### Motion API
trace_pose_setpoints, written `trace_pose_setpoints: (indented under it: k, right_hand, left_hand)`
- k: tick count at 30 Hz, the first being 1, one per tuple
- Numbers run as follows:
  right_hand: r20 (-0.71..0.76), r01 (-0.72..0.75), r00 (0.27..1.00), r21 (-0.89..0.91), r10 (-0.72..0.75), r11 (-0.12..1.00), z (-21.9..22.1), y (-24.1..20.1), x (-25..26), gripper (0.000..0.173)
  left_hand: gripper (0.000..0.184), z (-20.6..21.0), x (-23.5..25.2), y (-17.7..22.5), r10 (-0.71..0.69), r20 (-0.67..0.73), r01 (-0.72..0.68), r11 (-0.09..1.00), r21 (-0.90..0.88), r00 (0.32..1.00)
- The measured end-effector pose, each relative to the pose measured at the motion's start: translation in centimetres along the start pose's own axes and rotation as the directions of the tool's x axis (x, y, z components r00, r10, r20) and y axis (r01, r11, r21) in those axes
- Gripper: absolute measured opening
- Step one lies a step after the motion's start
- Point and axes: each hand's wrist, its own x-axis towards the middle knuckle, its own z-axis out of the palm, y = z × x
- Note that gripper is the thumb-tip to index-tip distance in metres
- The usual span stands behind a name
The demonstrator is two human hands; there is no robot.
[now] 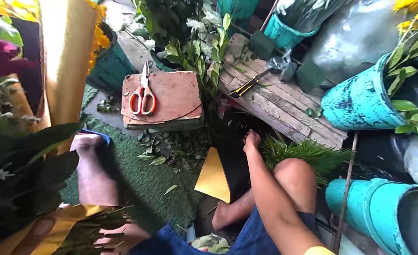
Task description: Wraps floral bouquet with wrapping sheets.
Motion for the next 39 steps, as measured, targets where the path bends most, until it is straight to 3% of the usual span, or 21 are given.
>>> trace_pose_setpoints:
  k: [3,6,8,10,14,16,18,21,24,27,29,31,34,36,37,39]
  right_hand:
    - [0.049,0.062,0.998,-0.318,-0.049,0.946,1.1,-1.3,3.9,0.054]
    - [0.173,0.188,0.977,-0.438,-0.123,0.879,2.3,-2.8,5.7,0.041]
    - [0.292,0.339,0.924,-0.327,-0.247,0.882,1.6,-4.5,3.3,0.036]
    - [0.420,0.402,0.854,-0.160,-0.306,0.901,0.1,-6.7,-0.6,0.031]
    - [0.574,0.158,0.791,0.143,-0.212,0.977,-4.3,-11.2,-9.4,0.025]
    - [0.600,0.205,0.748,0.200,-0.285,0.958,-6.1,-12.5,-12.2,0.035]
    - [0.640,0.297,0.666,0.243,-0.383,0.923,-7.9,-13.4,-14.1,0.027]
    - [0.752,0.455,0.472,0.239,-0.460,0.858,-10.7,-14.5,-16.4,0.027]
    - [0.762,0.774,0.337,0.111,-0.554,0.624,-12.4,-14.8,-18.0,0.026]
    - [0.774,0.974,0.167,-0.032,-0.610,0.226,-13.4,-15.1,-20.3,0.022]
    - [0.788,0.997,0.066,-0.081,-0.613,0.003,-13.7,-14.8,-21.5,0.020]
    - [0.797,0.973,0.031,-0.162,-0.603,-0.164,-13.6,-14.4,-21.8,0.023]
    - [0.674,0.927,-0.070,-0.229,-0.736,-0.298,-14.7,-14.0,-23.8,0.021]
    - [0.609,0.959,-0.042,-0.199,-0.792,-0.204,-16.4,-14.1,-26.7,0.023]
    - [0.609,0.977,0.007,-0.172,-0.793,-0.124,-17.6,-14.2,-28.6,0.026]
    - [0.715,0.960,0.274,-0.171,-0.643,0.220,-20.5,-15.2,-33.3,0.030]
  left_hand:
    - [0.020,0.8,1.1,-0.5,0.023,0.027,-0.023,1.000,-0.002,0.999]
    - [0.023,0.9,1.8,-1.1,0.037,0.095,-0.038,0.999,0.010,0.995]
    - [0.021,1.0,1.5,-1.5,0.012,0.115,-0.017,0.999,0.044,0.993]
    - [0.021,1.7,0.9,-2.1,-0.007,0.090,0.004,0.999,0.037,0.996]
    - [0.016,6.1,-0.9,0.6,-0.054,0.210,0.056,0.998,-0.004,0.976]
    - [0.016,8.7,-2.5,2.7,-0.106,0.180,0.106,0.994,0.012,0.978]
    - [0.016,9.3,-4.9,4.2,-0.118,0.154,0.118,0.993,0.008,0.981]
    - [0.022,5.9,-8.1,2.3,0.037,0.278,-0.037,0.999,-0.005,0.960]
    - [0.026,5.3,-9.4,1.5,0.089,0.263,-0.078,0.996,-0.053,0.961]
    - [0.037,5.0,-9.5,2.4,0.034,0.272,-0.032,0.999,-0.011,0.962]
    - [0.042,5.5,-10.4,3.8,0.046,0.280,-0.015,0.994,-0.109,0.959]
    - [0.044,5.5,-11.7,3.8,0.107,0.357,-0.019,0.970,-0.242,0.928]
    - [0.042,7.3,-13.6,5.3,0.121,0.408,-0.032,0.975,-0.218,0.905]
    - [0.044,8.7,-14.0,4.9,0.187,0.470,-0.077,0.967,-0.243,0.863]
    - [0.044,9.5,-14.1,4.3,0.230,0.504,-0.104,0.958,-0.266,0.832]
    - [0.046,11.1,-14.5,3.9,0.277,0.562,-0.129,0.948,-0.290,0.779]
